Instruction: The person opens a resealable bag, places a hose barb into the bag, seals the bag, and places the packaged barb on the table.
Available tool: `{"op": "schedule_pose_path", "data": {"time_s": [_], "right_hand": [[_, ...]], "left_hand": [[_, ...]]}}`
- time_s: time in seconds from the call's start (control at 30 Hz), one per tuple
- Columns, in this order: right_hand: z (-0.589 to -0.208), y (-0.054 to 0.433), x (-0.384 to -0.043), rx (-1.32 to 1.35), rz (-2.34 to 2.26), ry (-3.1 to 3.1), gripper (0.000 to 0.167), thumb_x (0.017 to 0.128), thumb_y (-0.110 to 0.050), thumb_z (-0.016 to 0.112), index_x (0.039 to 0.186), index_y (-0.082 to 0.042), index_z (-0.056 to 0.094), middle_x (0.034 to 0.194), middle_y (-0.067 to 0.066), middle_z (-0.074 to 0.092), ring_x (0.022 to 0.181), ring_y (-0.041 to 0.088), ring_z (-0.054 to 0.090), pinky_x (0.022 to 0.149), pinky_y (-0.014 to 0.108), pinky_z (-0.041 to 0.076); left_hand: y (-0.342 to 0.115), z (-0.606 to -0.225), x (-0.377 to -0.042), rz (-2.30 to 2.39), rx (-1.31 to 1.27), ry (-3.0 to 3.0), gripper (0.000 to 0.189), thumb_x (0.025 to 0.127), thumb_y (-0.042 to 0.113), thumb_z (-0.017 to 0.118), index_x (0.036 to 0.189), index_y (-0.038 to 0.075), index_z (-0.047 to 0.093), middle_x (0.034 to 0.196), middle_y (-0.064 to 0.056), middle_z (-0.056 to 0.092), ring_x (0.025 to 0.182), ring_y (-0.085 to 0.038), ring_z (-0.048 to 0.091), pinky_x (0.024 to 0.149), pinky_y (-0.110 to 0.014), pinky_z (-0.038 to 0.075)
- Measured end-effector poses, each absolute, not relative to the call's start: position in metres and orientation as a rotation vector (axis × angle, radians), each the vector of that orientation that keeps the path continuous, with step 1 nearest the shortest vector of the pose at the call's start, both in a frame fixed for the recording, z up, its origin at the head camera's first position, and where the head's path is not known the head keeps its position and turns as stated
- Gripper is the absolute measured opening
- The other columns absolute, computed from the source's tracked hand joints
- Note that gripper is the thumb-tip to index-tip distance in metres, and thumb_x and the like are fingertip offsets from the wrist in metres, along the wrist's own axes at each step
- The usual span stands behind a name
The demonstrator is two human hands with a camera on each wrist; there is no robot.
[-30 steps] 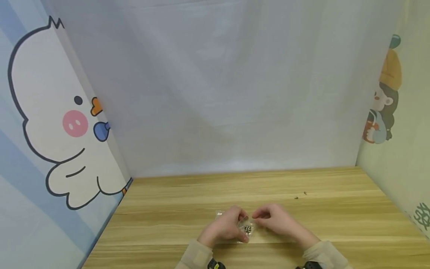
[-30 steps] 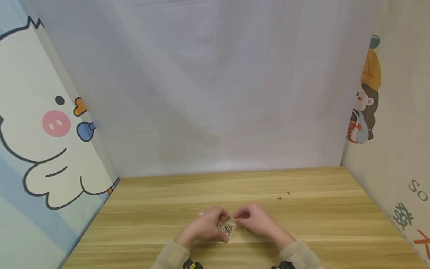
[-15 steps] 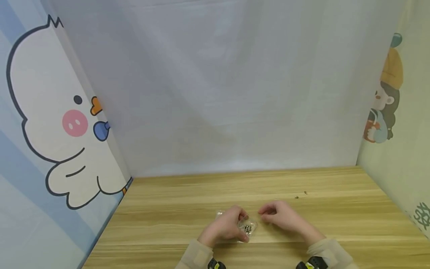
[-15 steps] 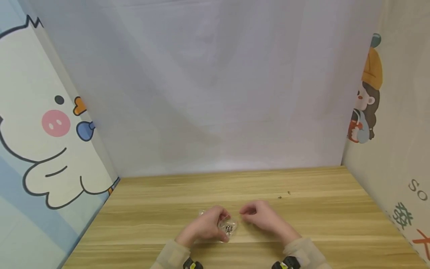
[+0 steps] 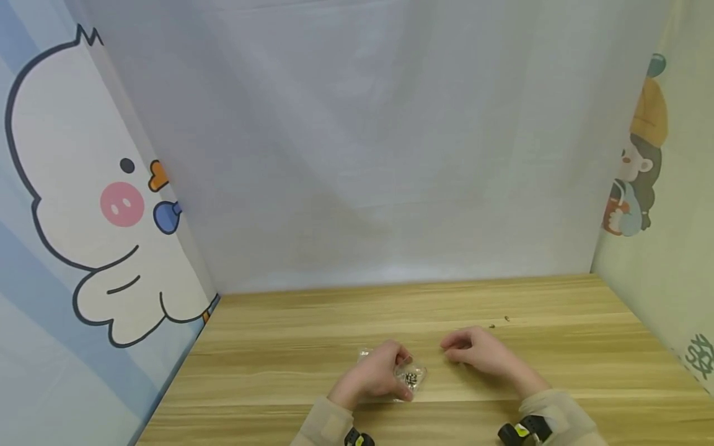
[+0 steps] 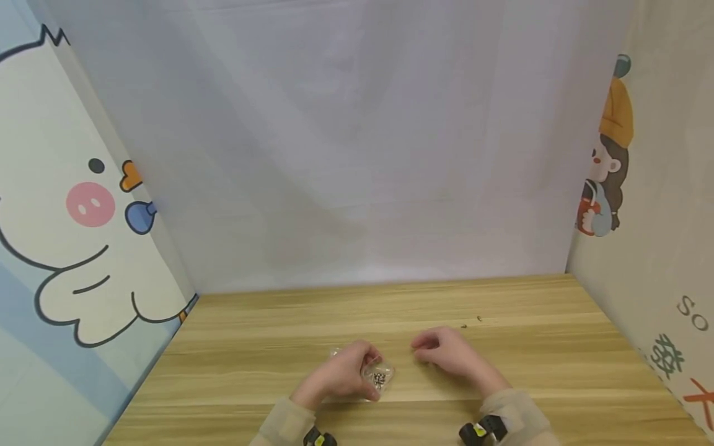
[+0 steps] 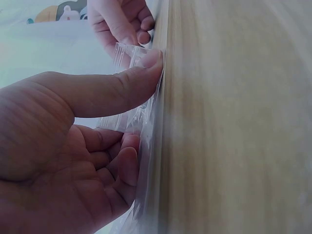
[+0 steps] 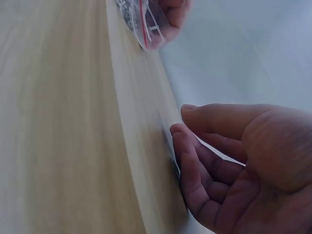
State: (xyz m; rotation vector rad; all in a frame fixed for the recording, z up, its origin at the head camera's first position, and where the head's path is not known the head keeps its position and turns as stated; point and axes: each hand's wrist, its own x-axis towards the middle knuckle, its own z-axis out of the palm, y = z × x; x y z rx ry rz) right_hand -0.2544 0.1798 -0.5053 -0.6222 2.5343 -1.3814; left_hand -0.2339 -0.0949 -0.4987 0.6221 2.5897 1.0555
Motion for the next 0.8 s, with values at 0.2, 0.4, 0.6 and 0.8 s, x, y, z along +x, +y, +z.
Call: {"op": "schedule_pose_path", "data": {"time_s": [0.2, 0.4, 0.6, 0.8], "right_hand": [[-0.504, 0.196, -0.259, -0.541, -1.436, 2.494, 0.026, 0.099, -0.012, 0.076, 0.118, 0.005, 0.074, 0.104, 0.009, 0.077, 0.087, 0.018, 0.066, 0.071, 0.028, 0.054], [-0.5, 0.218, -0.262, -0.438, -1.452, 2.525, 0.03, 0.101, -0.013, 0.074, 0.123, 0.007, 0.073, 0.107, 0.011, 0.077, 0.087, 0.021, 0.067, 0.068, 0.03, 0.055], [-0.495, 0.24, -0.265, -0.383, -1.447, 2.587, 0.032, 0.103, -0.014, 0.071, 0.127, 0.008, 0.071, 0.111, 0.014, 0.076, 0.089, 0.023, 0.067, 0.069, 0.031, 0.055], [-0.491, 0.263, -0.269, -0.297, -1.415, 2.671, 0.036, 0.105, -0.017, 0.07, 0.13, 0.008, 0.069, 0.12, 0.02, 0.074, 0.094, 0.022, 0.065, 0.074, 0.031, 0.055]], "left_hand": [[-0.095, -0.498, -0.233, 1.066, 0.629, 2.578, 0.061, 0.069, 0.006, 0.1, 0.12, 0.003, 0.067, 0.109, 0.0, 0.062, 0.097, -0.011, 0.057, 0.095, -0.033, 0.052], [-0.095, -0.497, -0.233, 1.043, 0.64, 2.588, 0.061, 0.07, 0.008, 0.101, 0.121, 0.004, 0.067, 0.111, -0.001, 0.061, 0.099, -0.012, 0.058, 0.096, -0.033, 0.052], [-0.095, -0.496, -0.232, 1.017, 0.645, 2.601, 0.062, 0.07, 0.009, 0.101, 0.121, 0.005, 0.067, 0.112, -0.001, 0.062, 0.1, -0.013, 0.058, 0.096, -0.034, 0.052], [-0.097, -0.495, -0.231, 1.018, 0.637, 2.6, 0.062, 0.07, 0.01, 0.102, 0.121, 0.005, 0.067, 0.112, 0.0, 0.062, 0.098, -0.011, 0.058, 0.095, -0.033, 0.052]]}}
